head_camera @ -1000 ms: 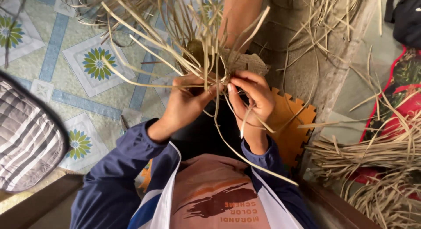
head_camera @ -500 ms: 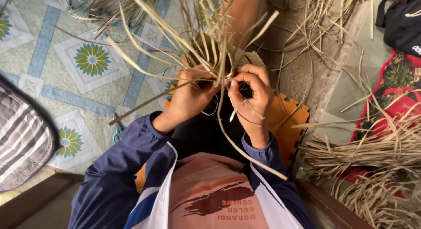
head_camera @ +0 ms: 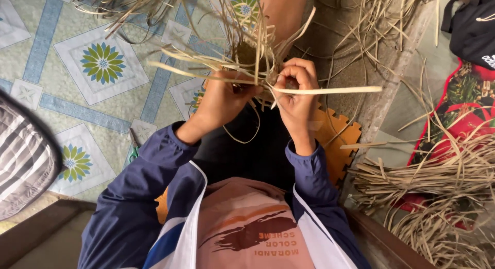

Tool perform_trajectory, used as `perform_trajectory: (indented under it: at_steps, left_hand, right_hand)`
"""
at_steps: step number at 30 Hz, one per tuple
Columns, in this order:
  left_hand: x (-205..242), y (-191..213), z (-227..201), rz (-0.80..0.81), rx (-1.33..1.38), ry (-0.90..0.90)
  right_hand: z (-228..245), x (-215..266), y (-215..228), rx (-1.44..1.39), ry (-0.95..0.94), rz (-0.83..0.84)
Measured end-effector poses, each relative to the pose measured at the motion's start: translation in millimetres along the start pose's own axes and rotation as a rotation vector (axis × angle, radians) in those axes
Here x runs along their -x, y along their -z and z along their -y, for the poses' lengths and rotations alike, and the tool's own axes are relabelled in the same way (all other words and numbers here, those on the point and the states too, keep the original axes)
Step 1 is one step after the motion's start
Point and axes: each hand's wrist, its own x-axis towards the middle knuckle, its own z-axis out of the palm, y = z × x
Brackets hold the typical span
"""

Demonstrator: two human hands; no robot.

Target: Weaving dried plant fibers into a cylindrical structure by hand, threading individual strands through the weave.

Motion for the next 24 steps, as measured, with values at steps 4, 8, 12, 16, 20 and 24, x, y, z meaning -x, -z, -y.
perform_trajectory:
  at_steps: [4,8,12,16,20,24]
  left_hand:
    - [-4,3,15,-0.001,0.071,-0.046]
    - [-5,0,20,-0.01,0.104,-0.054]
    - [-6,0,6,-0.059,0.173,0.023]
    - [-12,-1,20,-0.058,0.219,0.054]
    - [-14,-3,13,-0.027,0.241,0.101]
    - [-14,-12,16,-0.1,0.267,0.087]
  right_hand:
    - [10,-6,0,-0.019,-0.021,0.033]
    - [8,-5,-3,-0.033,-0.023,0.024]
    - [7,-4,-2,-0.07,-0.093,0.042]
    - [5,-3,-2,-0.103,-0.132,0.059]
    - [5,-1,-3,-0.129,-0.156,0.026]
    - [6,0,-5,-0.137,-0.131,0.043]
